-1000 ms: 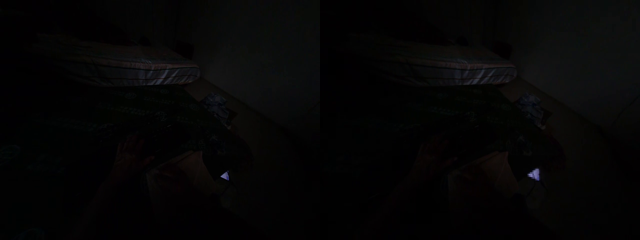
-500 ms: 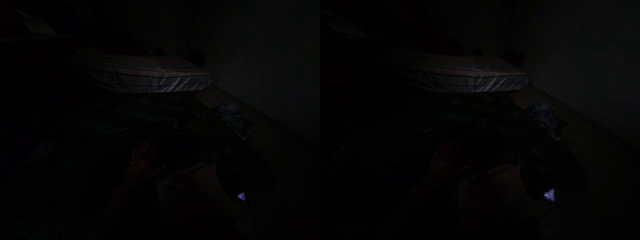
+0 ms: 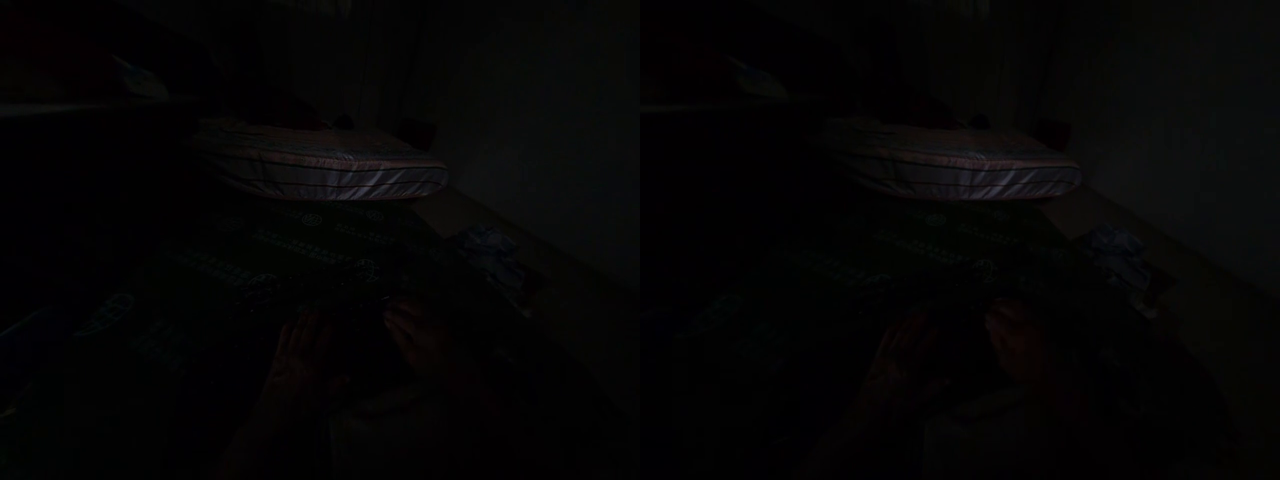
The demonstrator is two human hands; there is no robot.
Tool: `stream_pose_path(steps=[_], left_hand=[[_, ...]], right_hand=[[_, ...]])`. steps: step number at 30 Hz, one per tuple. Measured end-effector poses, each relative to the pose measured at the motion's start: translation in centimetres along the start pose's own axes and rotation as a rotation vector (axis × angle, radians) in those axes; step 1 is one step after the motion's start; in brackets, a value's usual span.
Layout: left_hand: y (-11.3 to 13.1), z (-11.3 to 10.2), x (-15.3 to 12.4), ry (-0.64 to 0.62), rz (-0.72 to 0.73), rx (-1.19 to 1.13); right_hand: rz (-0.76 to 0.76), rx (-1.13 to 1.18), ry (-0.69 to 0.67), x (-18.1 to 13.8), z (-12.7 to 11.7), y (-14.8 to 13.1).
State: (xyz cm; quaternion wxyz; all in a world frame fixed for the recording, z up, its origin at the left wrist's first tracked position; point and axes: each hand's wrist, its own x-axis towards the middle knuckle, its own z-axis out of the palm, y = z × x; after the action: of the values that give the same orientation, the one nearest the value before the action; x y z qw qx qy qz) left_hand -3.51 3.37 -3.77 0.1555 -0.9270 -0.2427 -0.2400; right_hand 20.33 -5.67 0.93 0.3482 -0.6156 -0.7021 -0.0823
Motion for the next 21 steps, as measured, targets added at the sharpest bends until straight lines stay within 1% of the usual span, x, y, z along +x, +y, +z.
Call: stream_pose_path(steps=[3,4,6,10,15,21], left_hand=[[0.0,-0.2,-0.1,-0.053,-0.049,-0.090],[0.1,-0.4,-0.1,-0.084,-0.078,-0.127],[0.1,-0.9,-0.1,-0.131,-0.120,-0.167],[0.3,-1.9,0.2,-0.155,-0.156,-0.203],[0.3,-2.3,0.5,-0.159,-0.179,-0.243],[0.3,-2.6,0.5,-0.185,-0.191,-0.257]], right_hand=[[0.020,-0.118,-0.101,4.1,0.7,3.4],[0.043,-0.173,-0.152,5.4,1.1,4.5],[0.088,-0.304,-0.302,7.8,2.0,6.5],[0.084,-0.358,-0.384,11.6,4.2,9.5],[0.036,-0.410,-0.506,14.3,6.5,11.9],[-0.007,-0.442,-0.626,15.6,7.9,13.5]])
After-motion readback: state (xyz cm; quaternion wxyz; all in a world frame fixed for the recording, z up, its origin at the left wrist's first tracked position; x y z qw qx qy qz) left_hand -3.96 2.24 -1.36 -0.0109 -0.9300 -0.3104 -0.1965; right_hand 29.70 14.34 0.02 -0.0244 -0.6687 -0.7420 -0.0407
